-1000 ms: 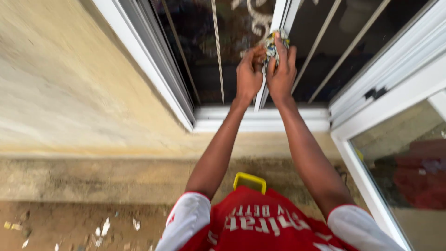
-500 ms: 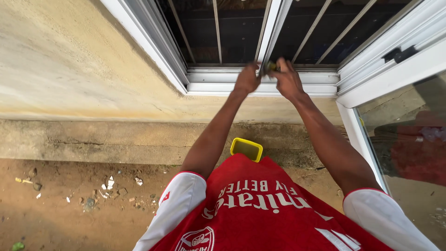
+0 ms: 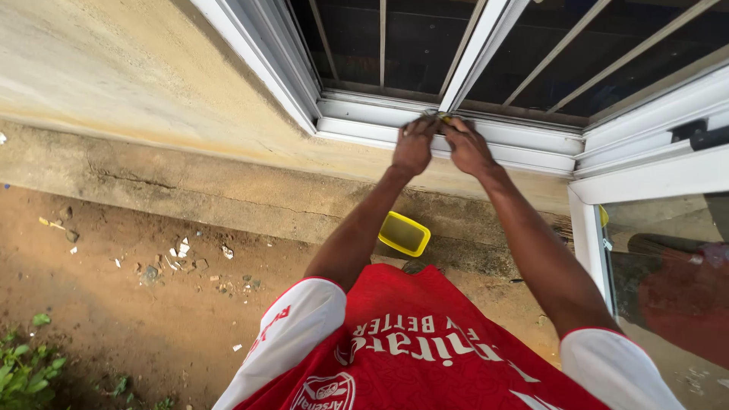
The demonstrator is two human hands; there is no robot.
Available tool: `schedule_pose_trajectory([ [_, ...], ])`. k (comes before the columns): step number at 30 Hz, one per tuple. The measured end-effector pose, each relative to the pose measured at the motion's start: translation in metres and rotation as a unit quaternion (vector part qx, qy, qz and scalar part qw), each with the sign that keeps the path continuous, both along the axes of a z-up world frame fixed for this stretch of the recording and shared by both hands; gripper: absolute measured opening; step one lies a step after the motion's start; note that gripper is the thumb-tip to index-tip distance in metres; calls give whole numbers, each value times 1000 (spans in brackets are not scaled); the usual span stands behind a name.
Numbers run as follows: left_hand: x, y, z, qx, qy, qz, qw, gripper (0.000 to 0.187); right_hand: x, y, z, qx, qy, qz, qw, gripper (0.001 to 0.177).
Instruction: Scrubbing and wiping down a window frame and tracks using a cleaning cloth and a bucket of soapy water.
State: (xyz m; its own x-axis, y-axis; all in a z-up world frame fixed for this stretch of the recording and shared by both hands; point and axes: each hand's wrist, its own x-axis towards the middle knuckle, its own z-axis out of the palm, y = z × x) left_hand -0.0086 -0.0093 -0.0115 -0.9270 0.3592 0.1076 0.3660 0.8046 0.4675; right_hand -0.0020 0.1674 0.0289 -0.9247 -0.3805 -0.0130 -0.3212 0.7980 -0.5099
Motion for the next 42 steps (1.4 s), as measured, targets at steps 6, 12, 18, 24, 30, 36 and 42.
schedule_pose_trajectory([
  [6,-22,-70,-5,-43,26,72,996,41,-17,-72,4,-76,84,54,992,37],
  [12,-8,-119,63,68,-24,104,992,67,-33,-136,26,-185,18,-7,983,52],
  [18,-18,-160,48,28,45,145,988,72,-58,-210,-6,-300,116,38,946,44],
  [24,-37,-175,58,-107,27,187,976,70,-84,-230,-22,-80,102,120,984,53],
  [30,-36,-138,61,-60,-249,177,950,67,-72,-175,-35,-111,89,126,982,48],
  [36,-40,-86,-9,0,-2,103,995,69,-50,-120,-32,-46,83,51,994,39],
  [42,-24,-68,25,207,28,-57,976,71,-31,-72,-10,-48,-13,-109,993,14],
])
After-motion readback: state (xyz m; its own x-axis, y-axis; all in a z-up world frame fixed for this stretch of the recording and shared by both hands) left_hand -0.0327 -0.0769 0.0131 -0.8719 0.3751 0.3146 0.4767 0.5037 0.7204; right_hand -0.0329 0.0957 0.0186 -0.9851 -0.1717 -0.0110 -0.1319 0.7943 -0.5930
